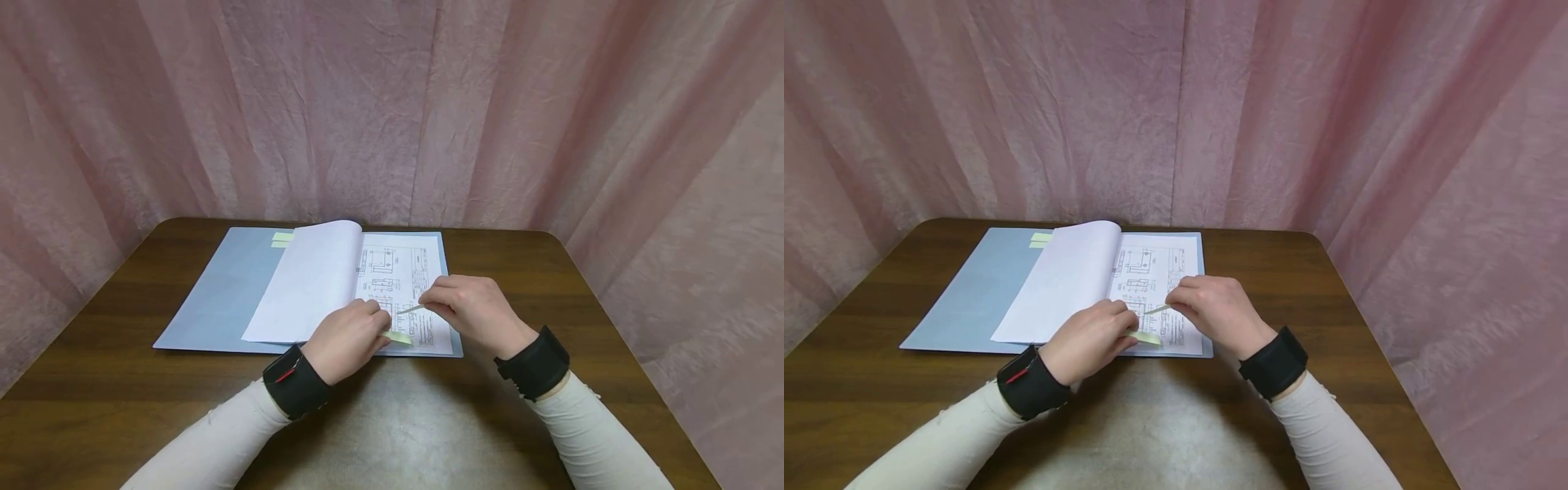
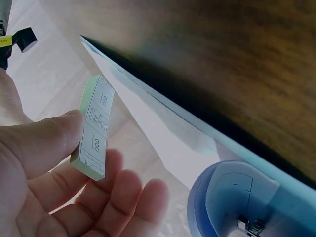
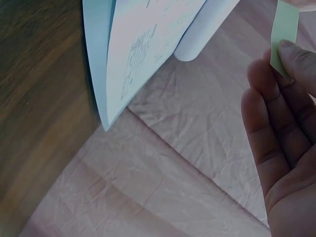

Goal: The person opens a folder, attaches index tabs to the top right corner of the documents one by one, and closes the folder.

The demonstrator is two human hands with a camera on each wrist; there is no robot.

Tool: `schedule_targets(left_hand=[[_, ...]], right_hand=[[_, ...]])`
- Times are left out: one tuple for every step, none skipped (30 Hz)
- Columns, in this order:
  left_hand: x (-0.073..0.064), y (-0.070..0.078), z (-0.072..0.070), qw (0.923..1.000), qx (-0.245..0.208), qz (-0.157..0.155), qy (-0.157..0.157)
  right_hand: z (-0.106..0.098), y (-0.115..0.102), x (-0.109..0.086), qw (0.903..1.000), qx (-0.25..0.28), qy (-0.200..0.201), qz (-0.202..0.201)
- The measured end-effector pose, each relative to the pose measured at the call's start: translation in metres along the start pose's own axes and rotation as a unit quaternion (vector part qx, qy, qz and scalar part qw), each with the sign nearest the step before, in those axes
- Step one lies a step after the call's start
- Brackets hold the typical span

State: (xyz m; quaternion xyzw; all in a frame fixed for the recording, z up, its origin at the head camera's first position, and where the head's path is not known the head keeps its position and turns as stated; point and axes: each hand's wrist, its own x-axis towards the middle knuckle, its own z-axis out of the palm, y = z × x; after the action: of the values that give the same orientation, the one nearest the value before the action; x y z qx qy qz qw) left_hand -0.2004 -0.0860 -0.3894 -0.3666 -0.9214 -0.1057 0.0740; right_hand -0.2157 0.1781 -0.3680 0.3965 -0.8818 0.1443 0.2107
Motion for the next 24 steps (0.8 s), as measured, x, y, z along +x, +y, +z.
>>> schedule_targets(left_hand=[[-0.001, 0.0, 0.0, 1.0, 0.001, -0.001, -0.001], [-0.003, 0.0, 0.0, 1.0, 0.001, -0.001, -0.001], [-0.004, 0.001, 0.0, 1.0, 0.001, -0.001, -0.002], [-0.005, 0.001, 0.0, 1.0, 0.0, 0.0, -0.003], [-0.007, 0.001, 0.0, 1.0, -0.001, 0.001, -0.003], [-0.008, 0.002, 0.0, 1.0, -0.001, 0.003, -0.002], [-0.01, 0.002, 0.0, 1.0, -0.002, 0.005, -0.001], [-0.011, 0.003, 0.0, 1.0, -0.002, 0.008, 0.0], [-0.013, 0.003, 0.001, 0.9999, -0.002, 0.011, 0.002], [-0.014, 0.004, 0.001, 0.9999, -0.001, 0.015, 0.004], [-0.016, 0.004, 0.001, 0.9998, -0.002, 0.02, 0.006], [-0.017, 0.005, 0.001, 0.9997, -0.002, 0.025, 0.007], [-0.018, 0.006, 0.0, 0.9995, -0.003, 0.03, 0.006], [-0.019, 0.007, 0.0, 0.9994, -0.003, 0.035, 0.005], [-0.02, 0.008, 0.001, 0.9992, -0.003, 0.041, 0.004], [-0.021, 0.009, 0.0, 0.999, -0.003, 0.044, 0.002], [-0.021, 0.011, 0.0, 0.9989, -0.002, 0.047, 0.001], [-0.022, 0.012, 0.0, 0.9988, -0.002, 0.049, -0.001], [-0.022, 0.014, 0.0, 0.9986, -0.001, 0.052, -0.002], [-0.023, 0.015, 0.0, 0.9985, -0.001, 0.055, -0.002], [-0.023, 0.016, 0.0, 0.9983, 0.001, 0.058, -0.002], [-0.023, 0.017, 0.0, 0.9982, 0.002, 0.06, -0.002], [-0.024, 0.018, 0.0, 0.9979, 0.006, 0.064, -0.001], [-0.024, 0.019, 0.0, 0.9976, 0.009, 0.069, 0.0]], right_hand=[[0.0, 0.0, 0.0, 1.0, -0.001, 0.001, 0.0], [0.0, 0.001, 0.0, 1.0, -0.003, 0.003, 0.0], [0.0, 0.001, 0.0, 1.0, -0.005, 0.005, 0.0], [0.0, 0.001, 0.0, 1.0, -0.006, 0.007, 0.0], [0.0, 0.001, 0.0, 0.9999, -0.007, 0.008, 0.001], [0.0, 0.001, 0.0, 0.9999, -0.007, 0.009, 0.001], [0.0, 0.001, 0.0, 0.9999, -0.007, 0.01, 0.003], [0.0, 0.002, 0.0, 0.9999, -0.007, 0.011, 0.004], [0.001, 0.002, -0.001, 0.9999, -0.006, 0.012, 0.006], [0.001, 0.002, -0.001, 0.9999, -0.006, 0.013, 0.007], [0.001, 0.002, -0.001, 0.9998, -0.006, 0.014, 0.009], [0.001, 0.003, -0.001, 0.9998, -0.006, 0.015, 0.01], [0.001, 0.003, -0.001, 0.9998, -0.005, 0.015, 0.012], [0.001, 0.003, -0.001, 0.9998, -0.006, 0.014, 0.014], [0.001, 0.003, -0.001, 0.9998, -0.006, 0.012, 0.016], [0.001, 0.003, -0.001, 0.9997, -0.006, 0.011, 0.019], [0.001, 0.003, -0.001, 0.9997, -0.006, 0.009, 0.022], [0.001, 0.003, -0.001, 0.9997, -0.006, 0.007, 0.024], [0.0, 0.003, -0.001, 0.9996, -0.005, 0.005, 0.027], [0.001, 0.003, -0.001, 0.9996, -0.006, 0.004, 0.029], [0.001, 0.004, -0.001, 0.9995, -0.005, 0.004, 0.03], [0.001, 0.004, -0.002, 0.9995, -0.005, 0.004, 0.03], [0.001, 0.004, -0.002, 0.9995, -0.005, 0.004, 0.03], [0.001, 0.004, -0.002, 0.9995, -0.005, 0.004, 0.03]])
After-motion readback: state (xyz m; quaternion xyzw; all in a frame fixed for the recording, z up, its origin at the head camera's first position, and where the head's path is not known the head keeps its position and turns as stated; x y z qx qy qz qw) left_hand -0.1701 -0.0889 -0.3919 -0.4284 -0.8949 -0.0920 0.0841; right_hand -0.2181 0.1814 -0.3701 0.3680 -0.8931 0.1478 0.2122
